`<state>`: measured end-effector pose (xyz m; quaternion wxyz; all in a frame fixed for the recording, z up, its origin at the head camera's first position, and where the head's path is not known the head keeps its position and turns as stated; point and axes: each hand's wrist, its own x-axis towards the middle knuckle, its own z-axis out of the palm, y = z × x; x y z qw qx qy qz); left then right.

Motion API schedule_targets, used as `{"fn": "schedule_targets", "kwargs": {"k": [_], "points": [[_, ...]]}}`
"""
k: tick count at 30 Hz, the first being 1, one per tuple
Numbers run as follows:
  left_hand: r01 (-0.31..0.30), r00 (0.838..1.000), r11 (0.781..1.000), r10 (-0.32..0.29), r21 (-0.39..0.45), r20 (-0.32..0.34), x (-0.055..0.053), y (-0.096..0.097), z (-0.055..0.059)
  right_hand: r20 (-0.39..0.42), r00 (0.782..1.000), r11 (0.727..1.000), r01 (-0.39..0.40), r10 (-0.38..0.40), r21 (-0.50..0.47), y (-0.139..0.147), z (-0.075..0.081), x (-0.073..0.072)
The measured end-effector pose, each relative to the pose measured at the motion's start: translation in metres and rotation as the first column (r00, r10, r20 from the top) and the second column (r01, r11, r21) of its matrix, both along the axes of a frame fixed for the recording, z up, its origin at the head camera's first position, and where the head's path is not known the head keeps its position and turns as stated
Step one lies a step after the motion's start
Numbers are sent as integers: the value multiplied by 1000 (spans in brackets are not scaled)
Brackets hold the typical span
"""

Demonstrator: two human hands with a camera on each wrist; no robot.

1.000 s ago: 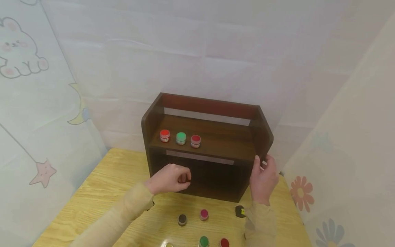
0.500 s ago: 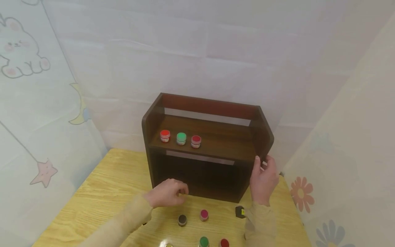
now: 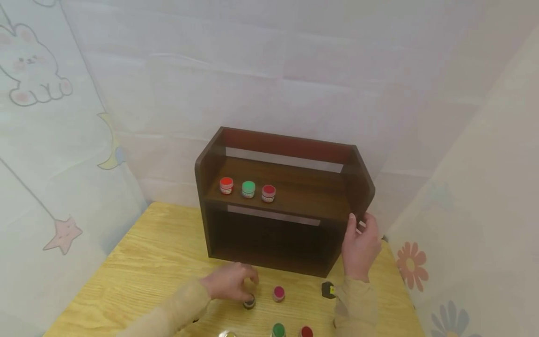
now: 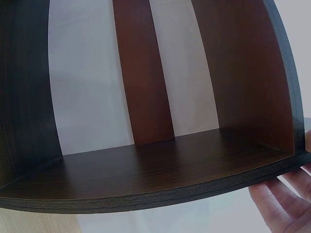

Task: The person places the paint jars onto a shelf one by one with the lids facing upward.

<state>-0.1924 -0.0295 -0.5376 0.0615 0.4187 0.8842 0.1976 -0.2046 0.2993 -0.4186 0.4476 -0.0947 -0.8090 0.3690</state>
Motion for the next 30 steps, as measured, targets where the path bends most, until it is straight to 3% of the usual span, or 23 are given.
{"fn": "schedule_targets", "kwargs": {"k": [7,15,24,30], "points": [[47,998,999,-46,23,-41,6,1,-16,3,1000,1000,5,-5,0,1,-1,0],[65,994,996,-60,57,-87,6,3,-36,8,1000,1000,9,-9,2,0,0,0],[50,998,998,-49,31,-38,9,3,-38,5,1000,1000,7,-7,10,-1,0,1],[9,1000,999,-9,-38,-15,12,6,-37,2,1000,1000,4,-4,8,-1,0,1]]}}
